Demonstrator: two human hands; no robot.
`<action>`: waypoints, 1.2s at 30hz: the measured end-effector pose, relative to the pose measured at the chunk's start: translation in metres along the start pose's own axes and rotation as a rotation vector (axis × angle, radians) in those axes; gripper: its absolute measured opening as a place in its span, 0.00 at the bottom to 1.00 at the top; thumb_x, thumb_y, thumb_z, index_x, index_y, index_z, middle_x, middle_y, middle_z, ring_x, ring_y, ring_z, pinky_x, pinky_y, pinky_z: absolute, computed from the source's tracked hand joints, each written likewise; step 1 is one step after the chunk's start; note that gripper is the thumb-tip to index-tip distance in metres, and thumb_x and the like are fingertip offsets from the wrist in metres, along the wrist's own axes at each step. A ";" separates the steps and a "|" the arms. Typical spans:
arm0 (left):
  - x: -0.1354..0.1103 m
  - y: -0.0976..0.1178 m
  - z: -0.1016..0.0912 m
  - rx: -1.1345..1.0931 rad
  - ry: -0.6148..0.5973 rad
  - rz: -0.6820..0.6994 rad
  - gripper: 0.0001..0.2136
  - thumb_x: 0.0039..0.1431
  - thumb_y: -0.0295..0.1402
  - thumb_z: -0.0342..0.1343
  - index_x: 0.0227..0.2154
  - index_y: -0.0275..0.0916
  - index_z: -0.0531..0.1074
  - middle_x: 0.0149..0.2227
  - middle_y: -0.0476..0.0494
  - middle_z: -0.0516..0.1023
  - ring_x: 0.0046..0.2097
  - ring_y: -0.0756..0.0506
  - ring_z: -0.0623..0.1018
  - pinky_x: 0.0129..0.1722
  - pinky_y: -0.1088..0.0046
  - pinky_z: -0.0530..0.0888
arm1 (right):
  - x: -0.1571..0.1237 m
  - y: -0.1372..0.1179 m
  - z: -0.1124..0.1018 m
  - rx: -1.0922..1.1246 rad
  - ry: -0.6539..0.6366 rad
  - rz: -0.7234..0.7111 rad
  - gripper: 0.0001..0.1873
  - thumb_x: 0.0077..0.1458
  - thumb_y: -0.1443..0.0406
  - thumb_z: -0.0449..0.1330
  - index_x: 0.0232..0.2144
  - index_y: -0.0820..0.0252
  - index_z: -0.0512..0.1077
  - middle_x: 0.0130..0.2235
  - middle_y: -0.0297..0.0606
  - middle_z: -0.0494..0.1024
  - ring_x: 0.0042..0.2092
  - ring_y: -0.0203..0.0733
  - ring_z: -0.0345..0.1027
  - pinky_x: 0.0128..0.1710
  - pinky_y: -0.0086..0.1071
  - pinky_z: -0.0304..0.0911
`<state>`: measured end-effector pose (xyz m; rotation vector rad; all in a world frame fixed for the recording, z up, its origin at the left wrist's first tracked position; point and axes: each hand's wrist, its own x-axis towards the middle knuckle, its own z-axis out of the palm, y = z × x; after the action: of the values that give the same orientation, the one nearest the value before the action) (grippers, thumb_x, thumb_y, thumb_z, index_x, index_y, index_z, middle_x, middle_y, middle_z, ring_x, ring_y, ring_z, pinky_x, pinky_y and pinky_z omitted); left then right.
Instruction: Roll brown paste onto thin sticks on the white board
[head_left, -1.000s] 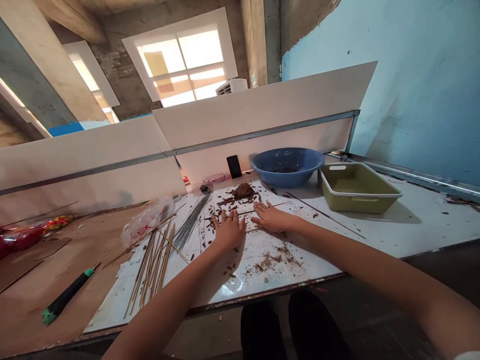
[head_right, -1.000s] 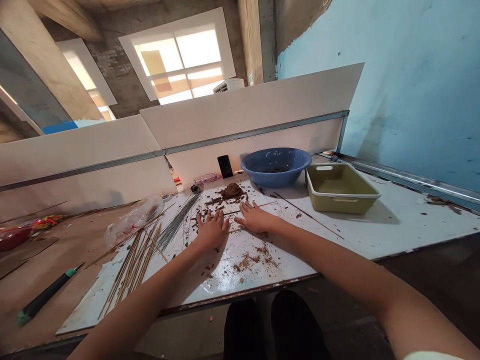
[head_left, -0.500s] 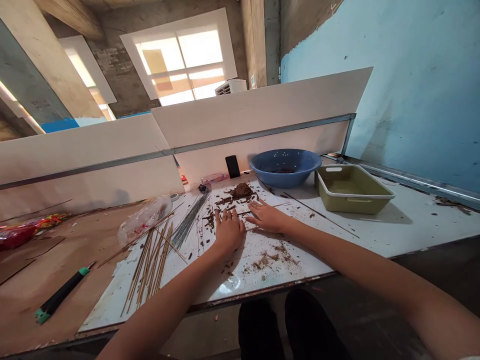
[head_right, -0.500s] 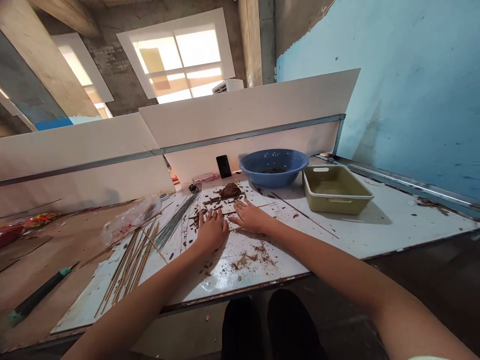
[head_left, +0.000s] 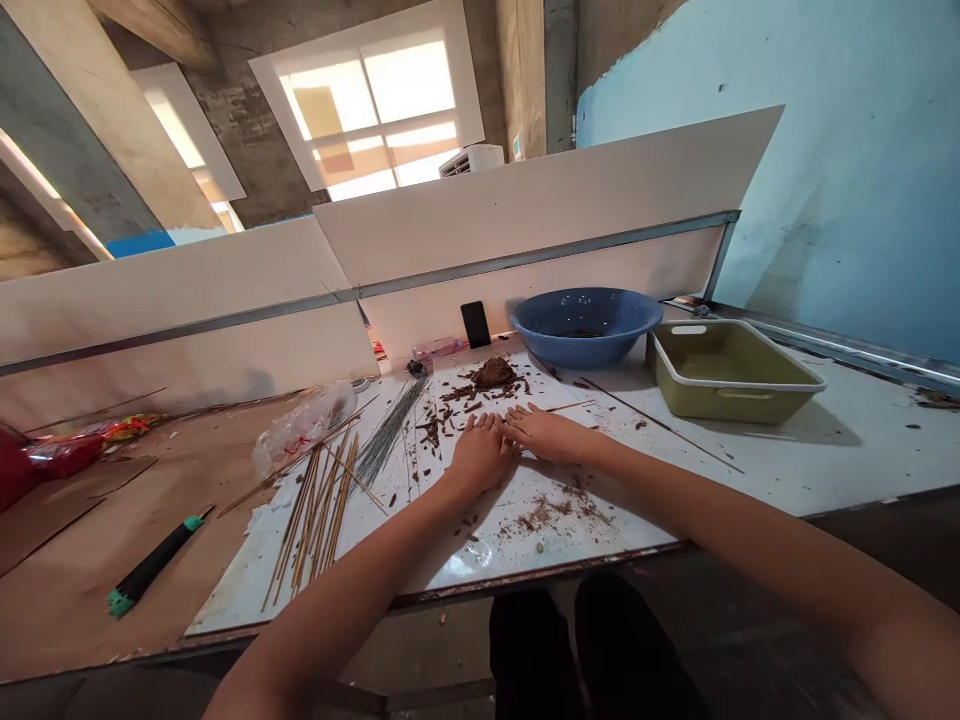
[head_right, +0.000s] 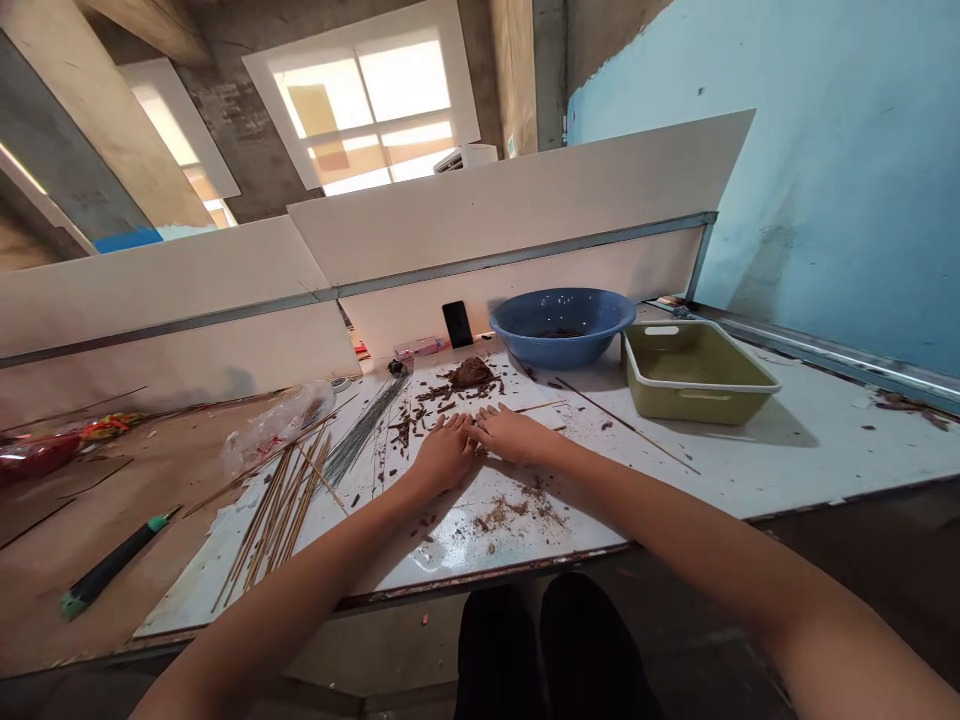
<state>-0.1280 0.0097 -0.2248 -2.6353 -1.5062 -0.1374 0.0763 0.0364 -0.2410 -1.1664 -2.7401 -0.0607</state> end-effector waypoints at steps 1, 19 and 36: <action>0.002 0.000 -0.001 -0.006 -0.006 -0.016 0.29 0.81 0.36 0.40 0.78 0.34 0.65 0.79 0.32 0.66 0.81 0.38 0.63 0.83 0.53 0.55 | 0.003 0.002 0.001 -0.013 0.004 0.008 0.28 0.80 0.62 0.52 0.75 0.64 0.69 0.74 0.65 0.71 0.76 0.64 0.66 0.76 0.65 0.59; 0.003 -0.003 -0.005 -0.012 -0.059 -0.090 0.32 0.80 0.35 0.37 0.81 0.31 0.58 0.82 0.32 0.58 0.84 0.38 0.57 0.83 0.47 0.50 | 0.008 -0.002 0.000 0.061 0.003 0.142 0.38 0.82 0.49 0.46 0.79 0.70 0.63 0.78 0.66 0.65 0.80 0.63 0.58 0.78 0.60 0.57; -0.001 0.001 -0.002 0.034 0.018 -0.076 0.30 0.80 0.36 0.40 0.78 0.31 0.64 0.80 0.27 0.64 0.82 0.35 0.61 0.82 0.49 0.55 | 0.001 -0.006 -0.009 0.046 0.000 0.176 0.39 0.82 0.47 0.44 0.77 0.72 0.65 0.77 0.67 0.65 0.79 0.64 0.60 0.77 0.58 0.59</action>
<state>-0.1282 0.0083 -0.2232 -2.5454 -1.5889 -0.1396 0.0729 0.0319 -0.2320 -1.3879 -2.6115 0.0229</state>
